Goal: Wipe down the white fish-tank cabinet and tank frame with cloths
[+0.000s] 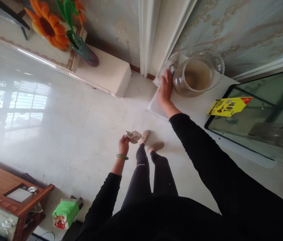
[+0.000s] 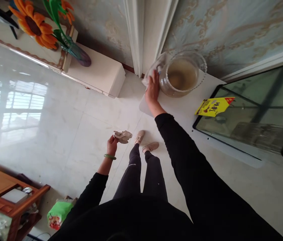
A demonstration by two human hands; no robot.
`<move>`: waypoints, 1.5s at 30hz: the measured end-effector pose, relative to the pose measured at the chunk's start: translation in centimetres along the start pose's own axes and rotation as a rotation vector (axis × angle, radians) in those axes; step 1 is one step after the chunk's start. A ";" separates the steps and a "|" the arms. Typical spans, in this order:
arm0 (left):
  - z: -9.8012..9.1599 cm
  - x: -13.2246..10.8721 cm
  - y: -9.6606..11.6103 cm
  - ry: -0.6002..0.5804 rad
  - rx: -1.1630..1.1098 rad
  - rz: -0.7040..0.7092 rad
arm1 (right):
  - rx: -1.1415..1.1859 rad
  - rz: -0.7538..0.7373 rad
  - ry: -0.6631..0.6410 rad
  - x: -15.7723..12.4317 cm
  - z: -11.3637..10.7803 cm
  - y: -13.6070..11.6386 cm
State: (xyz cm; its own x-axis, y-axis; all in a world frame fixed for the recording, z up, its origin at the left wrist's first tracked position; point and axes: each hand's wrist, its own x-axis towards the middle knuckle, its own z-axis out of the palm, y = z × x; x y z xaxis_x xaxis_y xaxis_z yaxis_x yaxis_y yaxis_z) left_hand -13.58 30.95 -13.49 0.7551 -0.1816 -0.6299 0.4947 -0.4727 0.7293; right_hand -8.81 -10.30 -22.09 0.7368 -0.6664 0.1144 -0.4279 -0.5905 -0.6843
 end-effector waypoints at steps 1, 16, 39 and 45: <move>0.5 0.2 0.4 -0.009 -0.004 0.014 | 0.019 -0.019 -0.014 -2.4 -0.6 -0.5; 14.5 0.0 11.9 -0.168 0.130 0.528 | 0.002 0.353 0.014 -27.8 -18.4 3.5; 35.4 1.6 15.1 -0.434 0.709 0.865 | -0.189 0.658 0.213 -40.7 -34.1 16.8; 36.2 0.4 14.8 -0.370 0.748 0.941 | -0.346 0.948 0.525 -38.5 -32.8 17.4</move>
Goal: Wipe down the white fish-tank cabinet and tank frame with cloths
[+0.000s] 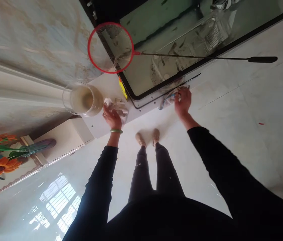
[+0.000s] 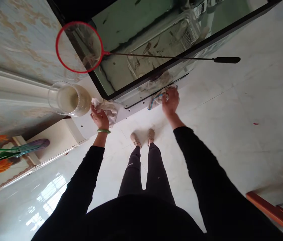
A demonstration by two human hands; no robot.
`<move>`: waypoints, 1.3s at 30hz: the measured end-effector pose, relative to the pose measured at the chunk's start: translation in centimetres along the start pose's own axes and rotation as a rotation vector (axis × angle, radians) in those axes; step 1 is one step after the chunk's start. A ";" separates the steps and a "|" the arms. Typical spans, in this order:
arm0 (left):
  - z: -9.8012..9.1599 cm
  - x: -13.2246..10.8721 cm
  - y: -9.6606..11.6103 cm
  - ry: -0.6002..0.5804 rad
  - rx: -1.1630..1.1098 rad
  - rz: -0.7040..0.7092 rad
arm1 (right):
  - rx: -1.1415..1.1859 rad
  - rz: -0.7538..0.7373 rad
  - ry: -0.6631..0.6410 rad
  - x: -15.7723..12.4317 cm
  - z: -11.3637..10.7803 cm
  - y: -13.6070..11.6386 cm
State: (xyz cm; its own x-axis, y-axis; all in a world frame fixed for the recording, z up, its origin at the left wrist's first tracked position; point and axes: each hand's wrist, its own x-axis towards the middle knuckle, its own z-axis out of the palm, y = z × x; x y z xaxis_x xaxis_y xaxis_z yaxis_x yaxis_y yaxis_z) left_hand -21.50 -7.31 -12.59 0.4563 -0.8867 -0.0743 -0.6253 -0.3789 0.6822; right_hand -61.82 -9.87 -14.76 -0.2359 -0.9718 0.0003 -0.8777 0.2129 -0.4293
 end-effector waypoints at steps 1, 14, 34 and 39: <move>0.3 -0.5 0.3 -0.034 0.029 0.051 | 0.007 0.043 0.038 -1.2 1.4 -1.9; 2.3 -0.7 2.4 -0.094 0.292 -0.068 | 0.052 -0.099 -0.113 1.6 -2.3 3.7; 11.4 -8.7 11.9 -0.320 0.409 0.017 | 0.350 -0.151 -0.255 2.7 -3.0 2.5; 11.4 -8.5 14.6 -0.378 0.684 0.007 | 0.496 -0.519 -0.392 0.9 -2.3 -1.7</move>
State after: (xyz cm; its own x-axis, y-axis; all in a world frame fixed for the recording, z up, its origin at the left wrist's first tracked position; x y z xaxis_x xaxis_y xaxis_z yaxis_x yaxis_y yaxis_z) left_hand -41.78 -8.33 -10.28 0.2815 -0.8731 -0.3981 -0.9345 -0.3436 0.0927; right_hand -61.54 -10.87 -11.95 0.3941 -0.9185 0.0325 -0.5266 -0.2546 -0.8111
